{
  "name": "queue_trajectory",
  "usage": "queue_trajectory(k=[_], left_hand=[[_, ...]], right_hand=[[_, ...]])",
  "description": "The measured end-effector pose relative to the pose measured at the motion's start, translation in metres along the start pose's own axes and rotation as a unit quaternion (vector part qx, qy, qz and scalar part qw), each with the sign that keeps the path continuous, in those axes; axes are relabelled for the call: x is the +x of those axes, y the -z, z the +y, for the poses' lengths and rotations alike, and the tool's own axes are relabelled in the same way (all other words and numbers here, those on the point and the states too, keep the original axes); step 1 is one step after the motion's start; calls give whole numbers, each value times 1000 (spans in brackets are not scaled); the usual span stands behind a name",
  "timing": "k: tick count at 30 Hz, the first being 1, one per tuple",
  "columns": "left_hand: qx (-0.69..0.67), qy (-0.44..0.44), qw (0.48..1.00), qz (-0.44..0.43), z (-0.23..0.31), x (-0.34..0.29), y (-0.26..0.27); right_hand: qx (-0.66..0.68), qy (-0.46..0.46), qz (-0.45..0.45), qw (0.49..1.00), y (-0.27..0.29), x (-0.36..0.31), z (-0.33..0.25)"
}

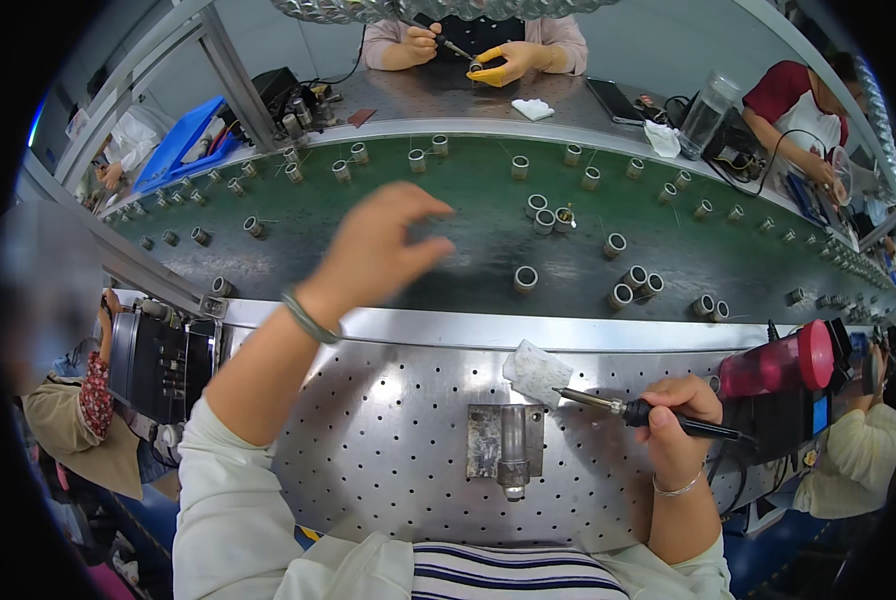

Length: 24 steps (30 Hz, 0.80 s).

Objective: The person uses a soldering iron to apply solder to small cylindrical metal components held in a fixture. They repeatedly pick up components from a green workbench, solder them, and place them back down. The camera angle frequently shifts upward, obscuring the workspace.

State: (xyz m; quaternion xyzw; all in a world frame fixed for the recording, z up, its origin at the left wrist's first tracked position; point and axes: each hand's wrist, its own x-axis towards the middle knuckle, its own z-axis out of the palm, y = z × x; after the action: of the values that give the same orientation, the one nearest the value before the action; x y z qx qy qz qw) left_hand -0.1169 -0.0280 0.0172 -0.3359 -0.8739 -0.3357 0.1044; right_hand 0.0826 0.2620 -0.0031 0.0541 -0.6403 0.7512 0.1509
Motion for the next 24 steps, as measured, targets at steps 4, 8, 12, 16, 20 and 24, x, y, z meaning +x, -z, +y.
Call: queue_trajectory(k=[4,8,12,16,20,24], left_hand=[[-131,39,990,-31,34,-8,-62],[-123,23,991,-57,31,-3,-86],[-69,46,988,-134,17,-10,-71],[-47,76,990,-105,27,-17,-41],[36,-57,998,-1,21,21,-50],[170,-209,962,38,7,65,-88]], right_hand=[[7,5,1,1000,2,-2,-2],[-1,21,-18,1000,1,-5,-4],[-9,17,-17,1000,0,-10,-8],[-29,28,-33,999,4,-10,-11],[-4,10,-34,999,2,-9,-13],[-21,-5,-4,1000,-2,-9,-13]])
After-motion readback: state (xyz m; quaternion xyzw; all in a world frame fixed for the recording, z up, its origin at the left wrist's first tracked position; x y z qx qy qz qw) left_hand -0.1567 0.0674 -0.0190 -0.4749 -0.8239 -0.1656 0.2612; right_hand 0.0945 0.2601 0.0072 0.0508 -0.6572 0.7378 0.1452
